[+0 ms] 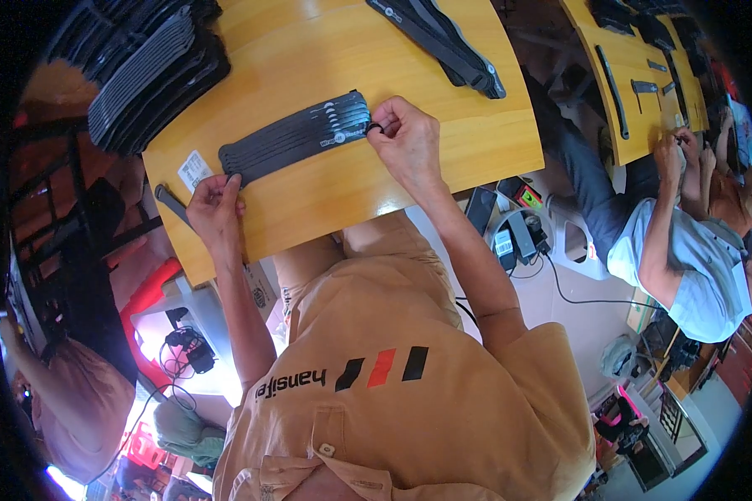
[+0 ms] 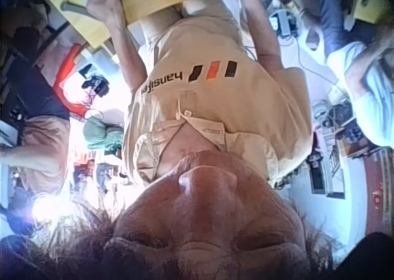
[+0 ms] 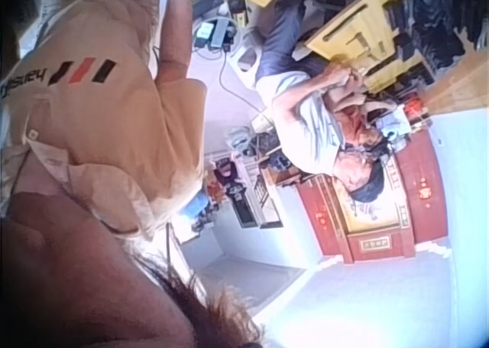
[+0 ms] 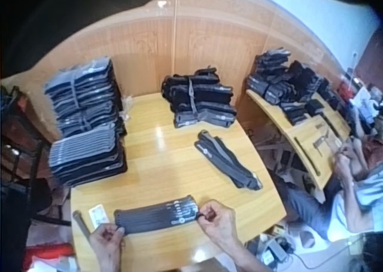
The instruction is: Assembling and inspecting black textile straps by attaching plastic components.
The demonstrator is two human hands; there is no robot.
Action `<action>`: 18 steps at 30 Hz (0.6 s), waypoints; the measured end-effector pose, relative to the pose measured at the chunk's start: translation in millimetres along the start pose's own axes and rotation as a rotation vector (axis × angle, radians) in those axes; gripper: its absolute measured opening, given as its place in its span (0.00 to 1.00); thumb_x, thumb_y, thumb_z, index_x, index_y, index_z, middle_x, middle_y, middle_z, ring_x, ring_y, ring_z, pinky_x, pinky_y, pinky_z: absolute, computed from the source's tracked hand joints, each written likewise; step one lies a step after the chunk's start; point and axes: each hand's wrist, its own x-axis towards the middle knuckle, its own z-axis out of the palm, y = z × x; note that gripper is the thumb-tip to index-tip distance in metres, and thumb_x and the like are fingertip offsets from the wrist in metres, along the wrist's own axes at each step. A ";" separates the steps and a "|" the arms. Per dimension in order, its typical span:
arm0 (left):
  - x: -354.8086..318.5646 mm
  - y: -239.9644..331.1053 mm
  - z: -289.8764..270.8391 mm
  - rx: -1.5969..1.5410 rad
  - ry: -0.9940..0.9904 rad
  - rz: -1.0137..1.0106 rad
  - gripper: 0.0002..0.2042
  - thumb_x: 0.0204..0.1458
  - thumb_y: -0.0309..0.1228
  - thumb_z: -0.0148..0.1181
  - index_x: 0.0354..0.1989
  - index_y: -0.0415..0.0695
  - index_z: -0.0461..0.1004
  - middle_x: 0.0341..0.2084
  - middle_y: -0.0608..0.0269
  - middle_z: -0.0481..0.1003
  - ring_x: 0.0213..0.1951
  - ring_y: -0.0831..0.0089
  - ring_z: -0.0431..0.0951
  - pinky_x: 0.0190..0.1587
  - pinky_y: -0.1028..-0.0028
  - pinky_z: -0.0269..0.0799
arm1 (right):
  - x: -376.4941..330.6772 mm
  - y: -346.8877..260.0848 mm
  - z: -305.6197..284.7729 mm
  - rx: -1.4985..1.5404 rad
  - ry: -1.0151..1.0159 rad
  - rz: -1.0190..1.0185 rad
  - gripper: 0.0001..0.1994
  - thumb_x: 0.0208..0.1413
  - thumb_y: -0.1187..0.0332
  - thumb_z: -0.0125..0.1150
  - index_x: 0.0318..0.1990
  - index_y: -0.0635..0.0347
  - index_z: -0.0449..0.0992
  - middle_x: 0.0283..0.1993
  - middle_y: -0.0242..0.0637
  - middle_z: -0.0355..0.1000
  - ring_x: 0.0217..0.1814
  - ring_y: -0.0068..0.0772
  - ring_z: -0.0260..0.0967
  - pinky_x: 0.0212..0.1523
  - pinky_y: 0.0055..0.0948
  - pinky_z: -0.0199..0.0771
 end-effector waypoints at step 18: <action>-9.3 4.2 -0.9 0.313 0.156 0.398 0.07 0.45 0.26 0.59 0.30 0.36 0.72 0.21 0.57 0.73 0.22 0.72 0.73 0.28 0.76 0.68 | -1.7 -9.4 -21.0 -0.257 0.048 -0.262 0.06 0.38 0.81 0.53 0.27 0.66 0.72 0.24 0.39 0.68 0.25 0.29 0.67 0.28 0.25 0.67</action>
